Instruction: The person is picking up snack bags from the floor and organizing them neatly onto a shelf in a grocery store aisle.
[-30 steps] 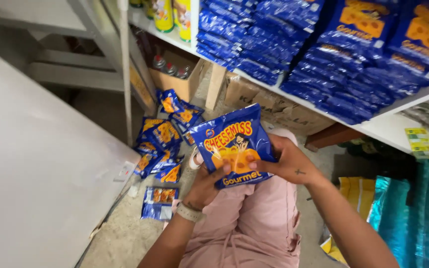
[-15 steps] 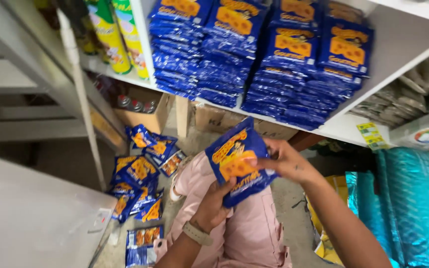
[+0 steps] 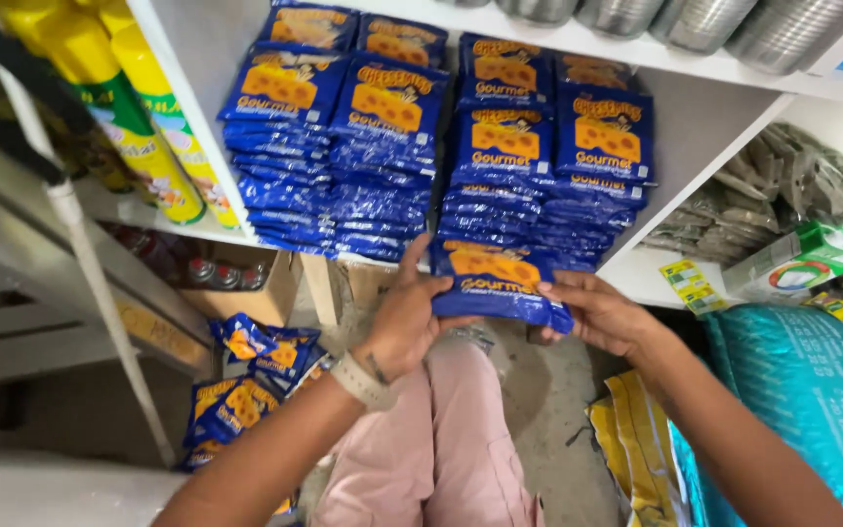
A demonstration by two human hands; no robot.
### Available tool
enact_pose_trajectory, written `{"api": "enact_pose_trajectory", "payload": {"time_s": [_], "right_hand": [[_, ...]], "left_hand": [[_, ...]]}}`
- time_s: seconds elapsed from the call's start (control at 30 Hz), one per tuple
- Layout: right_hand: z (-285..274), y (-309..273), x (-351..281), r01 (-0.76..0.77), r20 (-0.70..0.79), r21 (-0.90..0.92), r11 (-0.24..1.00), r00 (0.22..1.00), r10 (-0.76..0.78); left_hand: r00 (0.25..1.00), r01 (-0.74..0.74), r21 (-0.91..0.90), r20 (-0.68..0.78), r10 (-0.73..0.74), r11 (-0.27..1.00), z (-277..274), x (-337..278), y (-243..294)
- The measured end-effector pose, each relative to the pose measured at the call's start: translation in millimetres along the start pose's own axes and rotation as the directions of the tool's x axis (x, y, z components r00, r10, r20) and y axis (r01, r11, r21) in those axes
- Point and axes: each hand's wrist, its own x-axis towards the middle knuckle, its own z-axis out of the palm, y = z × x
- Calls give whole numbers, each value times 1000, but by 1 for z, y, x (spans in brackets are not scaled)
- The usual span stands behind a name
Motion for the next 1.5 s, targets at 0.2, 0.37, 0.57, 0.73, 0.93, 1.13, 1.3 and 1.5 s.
{"api": "enact_pose_trajectory", "payload": {"time_s": [0.2, 0.37, 0.57, 0.73, 0.93, 1.13, 1.3, 1.5], "right_hand": [[10, -93, 13, 124, -76, -70, 990, 989, -130], [-19, -135, 68, 150, -187, -183, 971, 965, -185], [-34, -163, 129, 223, -304, -365, 904, 889, -342], [-76, -139, 188, 257, -358, -593, 763, 764, -536], [-63, -134, 170, 64, -181, -965, 254, 538, -823], [-43, -134, 178, -104, 35, -989, -103, 517, -855], [-33, -129, 197, -60, 65, -985, -163, 743, -666], [-30, -131, 193, -111, 17, -978, -177, 800, -599]], "left_hand": [[979, -153, 406, 189, 81, 901, 32, 85, 47], [961, -267, 501, 205, 186, 824, 46, 179, 81], [659, -640, 740, 392, 642, 204, 29, 290, 74], [658, -438, 897, 277, 700, 57, 43, 290, 62], [817, -175, 985, 149, 557, -7, 47, 269, 51], [830, -155, 969, 234, 506, -194, 52, 247, 47], [766, -111, 882, 370, 526, -459, 43, 247, 36], [465, 206, 542, 678, 569, -814, 16, 269, 5]]}}
